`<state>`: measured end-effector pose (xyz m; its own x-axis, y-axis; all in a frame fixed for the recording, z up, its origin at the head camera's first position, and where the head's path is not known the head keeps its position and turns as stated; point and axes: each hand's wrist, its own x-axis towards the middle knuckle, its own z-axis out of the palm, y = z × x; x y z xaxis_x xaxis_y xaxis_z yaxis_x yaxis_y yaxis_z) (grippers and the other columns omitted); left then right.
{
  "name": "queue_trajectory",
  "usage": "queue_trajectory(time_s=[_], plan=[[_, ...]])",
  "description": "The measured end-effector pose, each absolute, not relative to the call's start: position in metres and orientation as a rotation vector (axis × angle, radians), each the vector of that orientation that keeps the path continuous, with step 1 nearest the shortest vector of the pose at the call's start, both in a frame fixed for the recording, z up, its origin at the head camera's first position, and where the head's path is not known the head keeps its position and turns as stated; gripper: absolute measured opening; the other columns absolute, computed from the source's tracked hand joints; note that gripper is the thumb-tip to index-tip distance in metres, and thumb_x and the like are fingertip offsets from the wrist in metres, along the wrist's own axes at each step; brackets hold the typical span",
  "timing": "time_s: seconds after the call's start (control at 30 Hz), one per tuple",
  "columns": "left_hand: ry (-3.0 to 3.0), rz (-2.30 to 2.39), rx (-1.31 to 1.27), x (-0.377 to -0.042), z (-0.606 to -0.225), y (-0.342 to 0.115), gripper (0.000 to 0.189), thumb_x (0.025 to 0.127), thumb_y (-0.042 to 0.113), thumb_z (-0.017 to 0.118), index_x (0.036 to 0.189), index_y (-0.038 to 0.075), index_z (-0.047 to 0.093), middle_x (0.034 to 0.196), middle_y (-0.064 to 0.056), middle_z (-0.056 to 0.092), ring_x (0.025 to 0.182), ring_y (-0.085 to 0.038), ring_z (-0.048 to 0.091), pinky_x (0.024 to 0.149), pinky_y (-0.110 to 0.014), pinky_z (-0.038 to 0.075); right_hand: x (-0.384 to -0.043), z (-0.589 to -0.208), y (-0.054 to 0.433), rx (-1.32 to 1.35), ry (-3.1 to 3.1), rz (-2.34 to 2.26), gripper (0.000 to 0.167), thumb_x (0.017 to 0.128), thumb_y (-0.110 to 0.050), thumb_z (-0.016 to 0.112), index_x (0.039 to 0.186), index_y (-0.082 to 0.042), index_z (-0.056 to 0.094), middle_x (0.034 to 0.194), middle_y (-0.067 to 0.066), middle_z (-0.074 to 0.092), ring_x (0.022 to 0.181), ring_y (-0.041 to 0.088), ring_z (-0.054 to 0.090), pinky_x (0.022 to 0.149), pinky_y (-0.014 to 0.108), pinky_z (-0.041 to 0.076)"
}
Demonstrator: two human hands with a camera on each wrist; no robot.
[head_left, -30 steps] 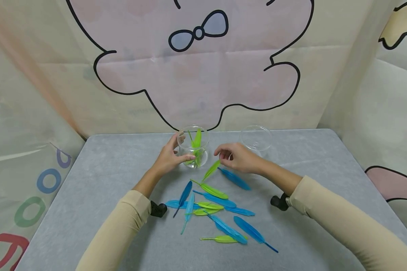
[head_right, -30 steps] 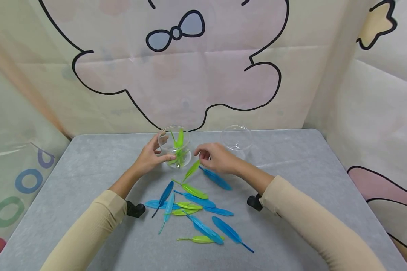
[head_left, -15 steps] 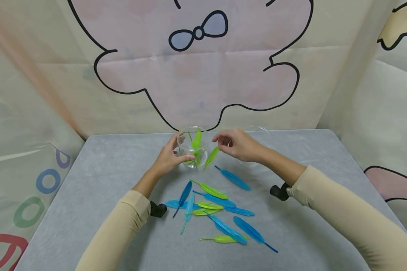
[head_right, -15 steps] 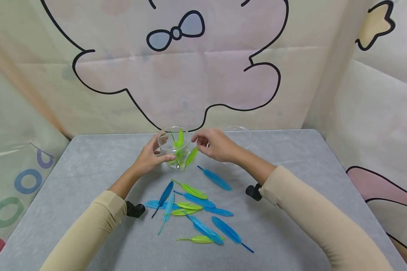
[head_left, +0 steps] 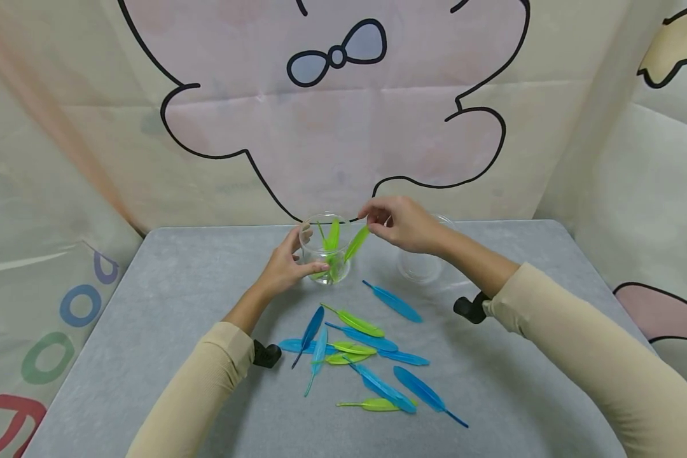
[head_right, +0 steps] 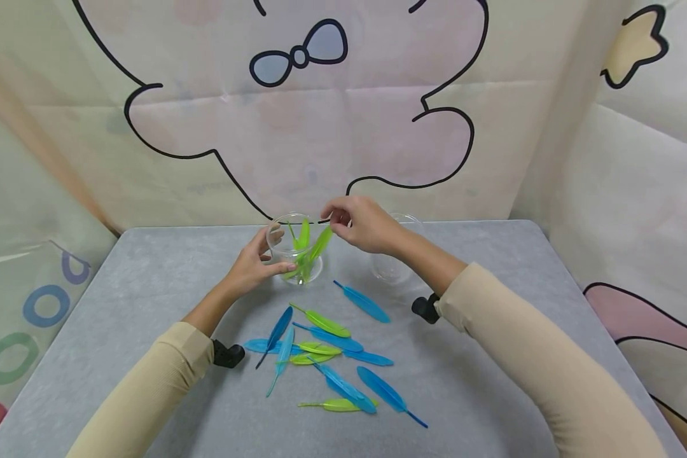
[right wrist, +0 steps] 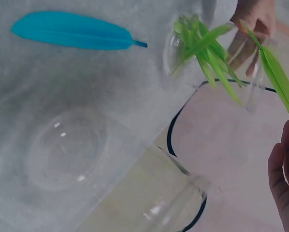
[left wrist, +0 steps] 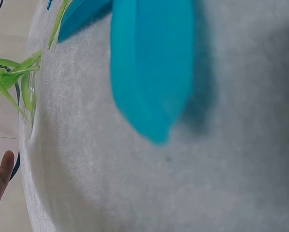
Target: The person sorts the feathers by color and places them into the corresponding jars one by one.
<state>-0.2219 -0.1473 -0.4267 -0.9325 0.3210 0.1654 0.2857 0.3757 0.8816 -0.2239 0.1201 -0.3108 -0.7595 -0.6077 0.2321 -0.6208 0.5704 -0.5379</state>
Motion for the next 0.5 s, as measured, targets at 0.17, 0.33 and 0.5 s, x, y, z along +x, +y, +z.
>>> queue_trajectory(time_s=[0.17, 0.33, 0.5], plan=[[2.581, 1.653, 0.578, -0.231, -0.439, -0.15, 0.099, 0.081, 0.026, 0.085, 0.158, 0.015, 0.023, 0.156, -0.016, 0.036, 0.145, -0.036, 0.032, 0.111, -0.062, 0.031, -0.227, -0.3, 0.119, 1.09, -2.739, 0.929, 0.018, 0.094, -0.001, 0.064, 0.111, -0.003, 0.069, 0.091, 0.006, 0.067, 0.081, 0.018, 0.062, 0.074, 0.034, 0.054], [2.585, 1.647, 0.579, -0.231, -0.438, -0.15, 0.098, 0.082, 0.028, 0.084, 0.158, 0.016, 0.024, 0.156, -0.015, 0.038, 0.144, -0.033, 0.034, 0.11, -0.06, 0.033, -0.231, -0.292, 0.115, 1.098, -2.71, 0.873, 0.017, 0.094, -0.002, 0.064, 0.111, -0.002, 0.069, 0.089, 0.006, 0.067, 0.079, 0.018, 0.063, 0.073, 0.032, 0.054], [2.589, 1.64, 0.57, -0.231, -0.438, -0.149, 0.097, 0.082, 0.029, 0.084, 0.157, 0.015, 0.024, 0.156, -0.016, 0.038, 0.144, -0.032, 0.035, 0.109, -0.058, 0.035, -0.236, -0.283, 0.11, 1.072, -2.691, 0.897, 0.017, 0.094, -0.002, 0.063, 0.11, -0.002, 0.07, 0.089, 0.007, 0.068, 0.078, 0.018, 0.064, 0.073, 0.033, 0.054]])
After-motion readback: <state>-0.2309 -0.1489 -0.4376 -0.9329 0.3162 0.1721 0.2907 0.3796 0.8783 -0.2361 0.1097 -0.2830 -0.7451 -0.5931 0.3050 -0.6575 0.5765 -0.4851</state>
